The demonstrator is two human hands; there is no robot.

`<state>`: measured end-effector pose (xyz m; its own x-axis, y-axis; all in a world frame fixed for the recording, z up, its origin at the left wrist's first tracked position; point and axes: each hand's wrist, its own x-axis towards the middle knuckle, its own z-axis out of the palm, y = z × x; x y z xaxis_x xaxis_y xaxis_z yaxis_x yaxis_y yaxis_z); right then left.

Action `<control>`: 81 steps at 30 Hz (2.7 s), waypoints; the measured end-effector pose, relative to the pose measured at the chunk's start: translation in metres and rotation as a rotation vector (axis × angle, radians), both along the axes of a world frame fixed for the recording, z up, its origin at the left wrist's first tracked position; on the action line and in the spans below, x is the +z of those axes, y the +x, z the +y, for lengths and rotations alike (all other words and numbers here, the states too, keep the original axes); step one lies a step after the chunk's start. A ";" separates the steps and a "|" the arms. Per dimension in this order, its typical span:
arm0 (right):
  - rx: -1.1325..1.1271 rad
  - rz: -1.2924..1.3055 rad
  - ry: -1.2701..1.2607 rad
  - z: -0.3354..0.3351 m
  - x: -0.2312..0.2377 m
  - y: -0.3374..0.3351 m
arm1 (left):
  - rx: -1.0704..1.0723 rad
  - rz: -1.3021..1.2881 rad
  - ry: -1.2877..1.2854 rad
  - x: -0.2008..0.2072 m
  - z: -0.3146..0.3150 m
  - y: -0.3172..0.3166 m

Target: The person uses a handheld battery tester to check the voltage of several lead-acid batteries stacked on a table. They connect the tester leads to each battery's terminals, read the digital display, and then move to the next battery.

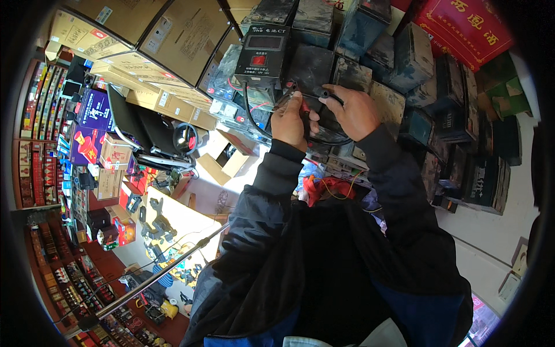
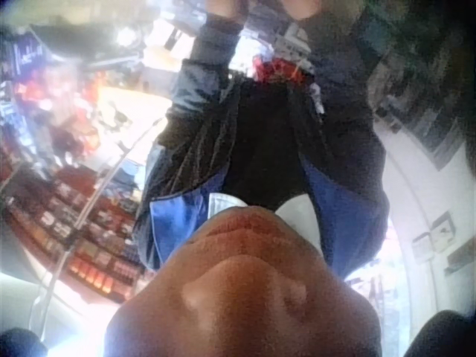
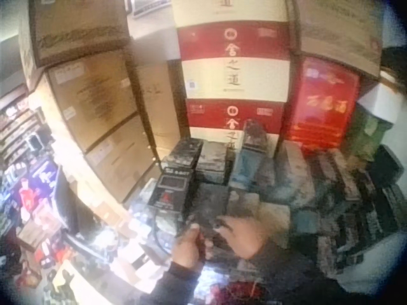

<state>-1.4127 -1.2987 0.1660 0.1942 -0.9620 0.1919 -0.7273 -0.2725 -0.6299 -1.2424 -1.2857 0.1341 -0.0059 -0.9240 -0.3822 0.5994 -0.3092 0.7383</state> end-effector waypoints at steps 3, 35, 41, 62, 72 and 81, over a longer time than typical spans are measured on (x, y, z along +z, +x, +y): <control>0.007 0.029 -0.030 0.002 0.001 0.001 | 0.008 -0.001 0.011 -0.002 0.000 0.000; 0.039 0.134 -0.142 -0.001 0.008 -0.008 | -0.035 -0.019 0.027 0.002 0.004 0.002; 0.054 0.202 -0.121 0.005 0.007 -0.003 | -0.026 -0.015 0.013 0.001 0.004 0.001; 0.112 0.300 -0.159 0.000 0.012 -0.001 | 0.027 -0.089 -0.037 0.002 0.004 -0.002; 0.124 0.336 -0.166 0.001 0.014 0.001 | 0.066 -0.117 0.008 0.005 0.003 -0.002; 0.098 0.293 -0.034 0.002 0.019 0.003 | 0.044 -0.111 -0.010 -0.001 0.003 0.002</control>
